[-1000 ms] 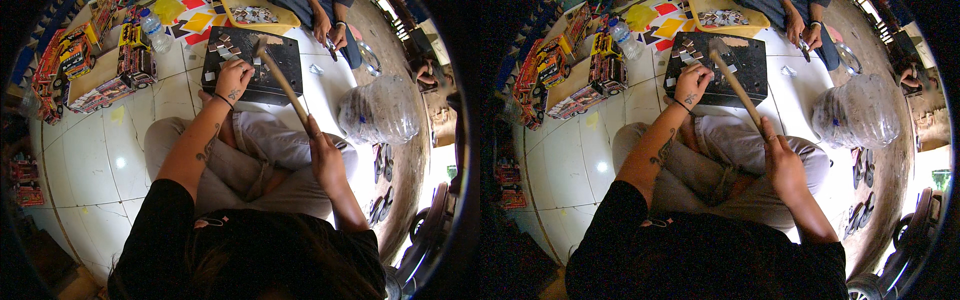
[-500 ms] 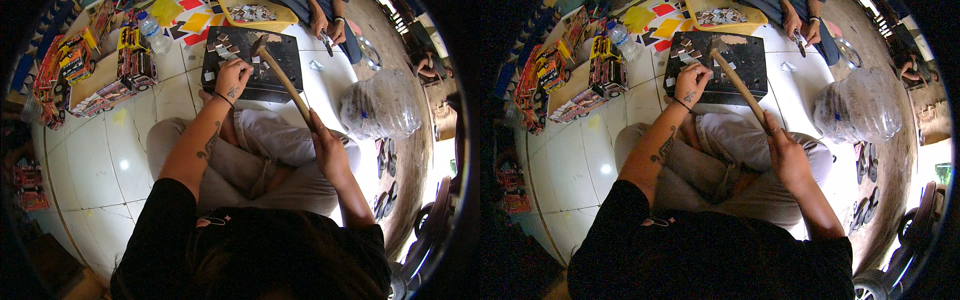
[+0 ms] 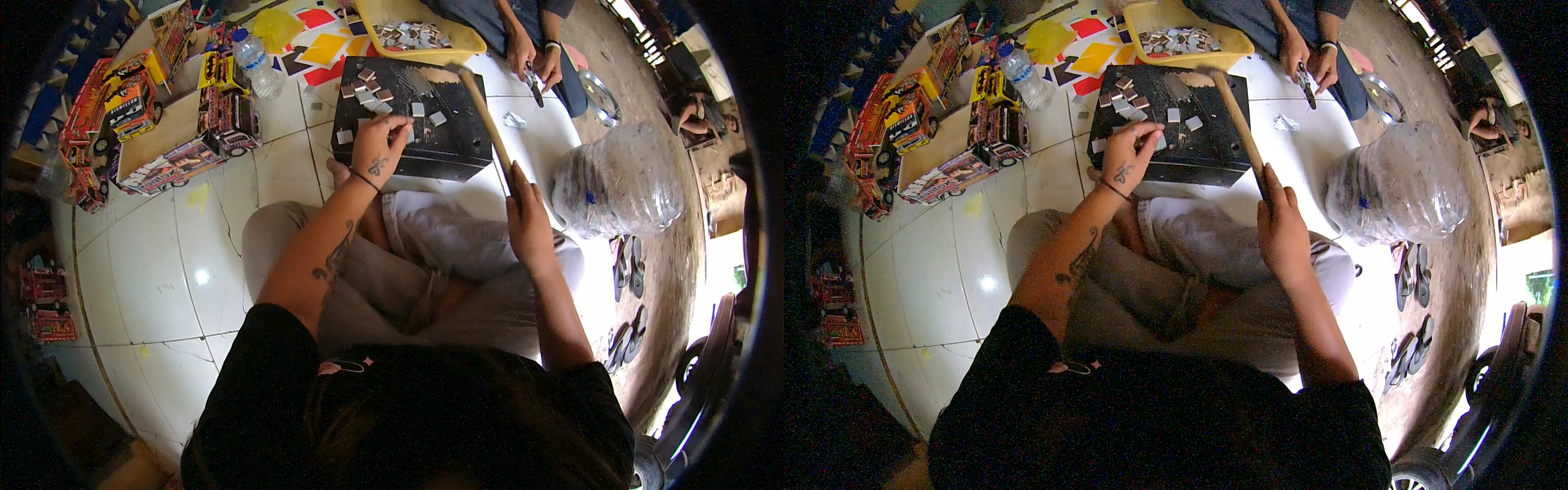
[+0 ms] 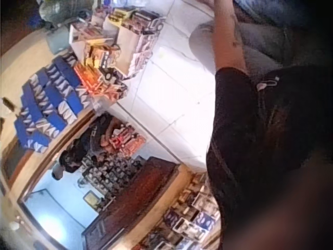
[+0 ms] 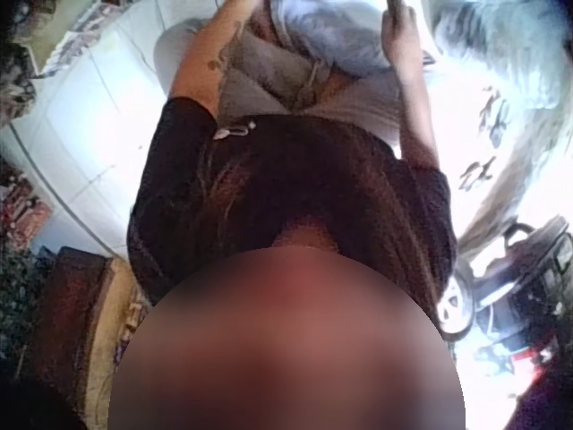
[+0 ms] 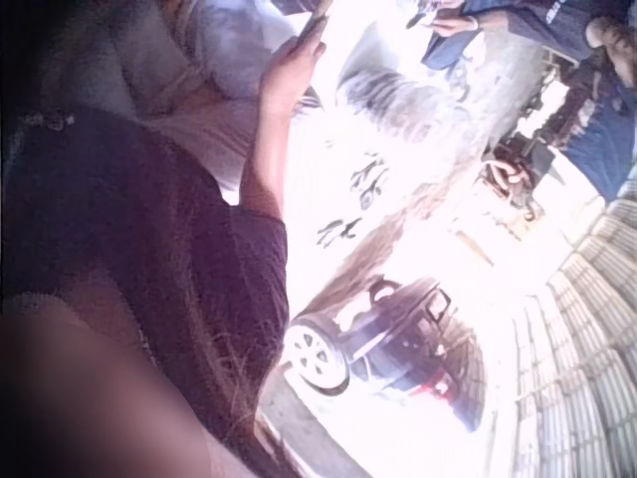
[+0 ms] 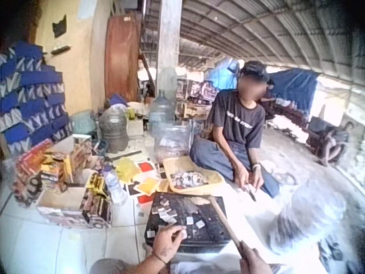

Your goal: The person sits on the floor and repeatedly places small rectangular blocks on a black surface, then strikes them with a wooden stick to break them into smaller pieces. The person continues this cycle throughout the clip.

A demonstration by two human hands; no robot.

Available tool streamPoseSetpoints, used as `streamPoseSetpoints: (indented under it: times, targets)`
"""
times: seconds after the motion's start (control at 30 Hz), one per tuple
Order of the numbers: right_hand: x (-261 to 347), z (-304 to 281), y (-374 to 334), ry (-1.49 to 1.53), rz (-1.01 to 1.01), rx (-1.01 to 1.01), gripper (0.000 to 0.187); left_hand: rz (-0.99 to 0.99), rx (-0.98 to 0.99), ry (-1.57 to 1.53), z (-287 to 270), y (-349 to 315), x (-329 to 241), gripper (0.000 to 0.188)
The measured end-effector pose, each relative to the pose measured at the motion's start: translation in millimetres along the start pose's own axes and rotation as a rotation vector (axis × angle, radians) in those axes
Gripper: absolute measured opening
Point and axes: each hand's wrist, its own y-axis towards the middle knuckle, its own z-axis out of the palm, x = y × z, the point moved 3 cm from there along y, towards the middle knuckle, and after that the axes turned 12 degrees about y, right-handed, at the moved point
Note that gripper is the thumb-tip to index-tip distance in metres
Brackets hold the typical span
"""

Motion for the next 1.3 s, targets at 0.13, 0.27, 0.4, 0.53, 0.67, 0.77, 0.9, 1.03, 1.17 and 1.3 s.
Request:
streamPoseSetpoints:
  times: [0.13, 0.27, 0.4, 0.53, 0.67, 0.77, 0.9, 1.03, 1.17, 1.3]
  targets:
    - [-25.6, 32.5, 3.5, -0.151, 0.159, -0.034, 0.057, 0.084, 0.012, 0.079, -24.3, -15.5, -29.1, 0.009]
    - [-5.9, 31.8, 5.2, -0.338, -0.109, -0.201, 0.055, 0.014, 0.202, 0.196, -45.2, -36.4, -58.9, 0.011]
    - [36.0, 25.0, 13.7, 0.165, -0.247, -0.091, 0.038, 0.177, 0.201, 0.398, -50.4, -53.3, -95.3, 0.008]
    - [63.1, 48.5, 15.0, 0.457, -0.072, -0.005, 0.014, 0.192, 0.160, 0.534, -55.7, -65.8, -116.6, 0.009]
    - [68.4, 48.0, 4.0, 0.619, -0.105, -0.004, 0.010, 0.013, 0.222, 0.190, -69.8, -72.0, -120.7, 0.015]
    - [70.8, 38.1, 1.3, 0.827, -0.246, 0.016, 0.003, -0.258, 0.454, -0.455, -68.0, -70.4, -118.7, 0.023]
    - [71.7, 31.0, 1.1, 0.917, -0.298, 0.090, 0.004, -0.370, 0.645, -0.597, -67.2, -72.7, -121.7, 0.029]
    - [68.2, 32.5, -1.8, 1.013, -0.259, 0.089, 0.004, -0.277, 0.658, -0.589, -65.9, -71.0, -124.7, 0.029]
    - [64.2, 35.3, -3.1, 1.131, -0.177, 0.112, 0.003, -0.271, 0.637, -0.597, -62.6, -71.7, -125.8, 0.030]
    - [64.0, 32.0, -2.9, 1.079, -0.154, 0.111, 0.004, -0.385, 0.657, -0.741, -54.4, -75.6, -125.3, 0.030]
